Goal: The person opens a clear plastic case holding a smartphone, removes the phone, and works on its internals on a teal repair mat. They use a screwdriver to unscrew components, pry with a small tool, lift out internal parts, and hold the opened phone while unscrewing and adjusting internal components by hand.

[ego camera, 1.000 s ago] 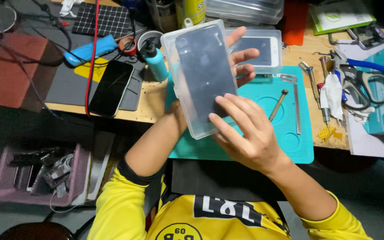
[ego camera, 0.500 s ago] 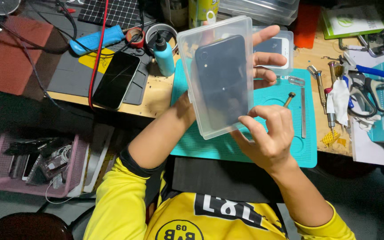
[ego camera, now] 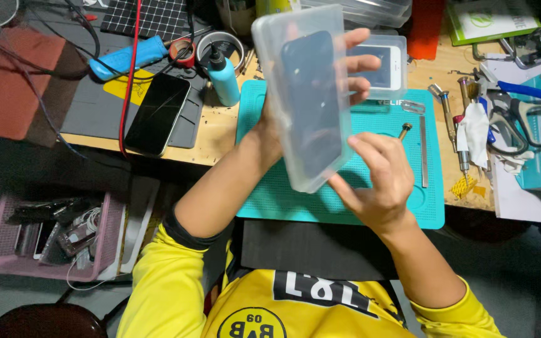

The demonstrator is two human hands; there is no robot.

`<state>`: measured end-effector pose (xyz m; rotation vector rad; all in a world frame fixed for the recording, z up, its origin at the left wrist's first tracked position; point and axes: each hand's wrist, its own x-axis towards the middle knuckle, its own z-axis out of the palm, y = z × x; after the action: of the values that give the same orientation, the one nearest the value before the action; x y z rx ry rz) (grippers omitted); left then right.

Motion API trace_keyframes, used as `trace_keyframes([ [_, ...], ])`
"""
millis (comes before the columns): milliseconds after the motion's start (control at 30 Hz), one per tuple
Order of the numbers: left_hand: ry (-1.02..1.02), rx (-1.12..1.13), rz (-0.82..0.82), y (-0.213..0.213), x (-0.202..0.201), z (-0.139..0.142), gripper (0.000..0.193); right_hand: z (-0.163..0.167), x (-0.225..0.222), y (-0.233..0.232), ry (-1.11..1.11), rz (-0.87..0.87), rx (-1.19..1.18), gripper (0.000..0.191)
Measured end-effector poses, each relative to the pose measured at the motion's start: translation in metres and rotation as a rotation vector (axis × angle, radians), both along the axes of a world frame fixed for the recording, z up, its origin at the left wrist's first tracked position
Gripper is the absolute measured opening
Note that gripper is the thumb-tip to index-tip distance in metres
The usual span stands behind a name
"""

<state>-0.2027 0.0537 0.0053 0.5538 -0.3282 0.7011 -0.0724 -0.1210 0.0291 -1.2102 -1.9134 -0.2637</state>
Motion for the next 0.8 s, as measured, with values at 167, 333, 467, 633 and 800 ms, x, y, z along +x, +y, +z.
trace_keyframes([
  [167, 0.28, -0.039, 0.326, -0.013, -0.02, 0.017, 0.048, -0.01, 0.014, -0.002, 0.775, -0.013, -0.236, 0.046],
  [333, 0.364, 0.133, 0.423, -0.029, -0.027, 0.028, 0.044, -0.01, 0.035, 0.003, 1.389, 0.264, -0.441, 0.037],
  [467, 0.432, 0.15, 0.486, -0.031, -0.029, 0.029, 0.042, -0.011, 0.038, 0.005, 1.405, 0.265, -0.562, 0.033],
  [633, 0.466, 0.164, 0.538, -0.031, -0.035, 0.027, 0.039, -0.012, 0.04, 0.005, 1.392, 0.216, -0.639, 0.038],
  [800, 0.472, 0.167, 0.543, -0.027, -0.046, 0.026, 0.04, -0.012, 0.048, 0.004, 1.408, 0.195, -0.648, 0.035],
])
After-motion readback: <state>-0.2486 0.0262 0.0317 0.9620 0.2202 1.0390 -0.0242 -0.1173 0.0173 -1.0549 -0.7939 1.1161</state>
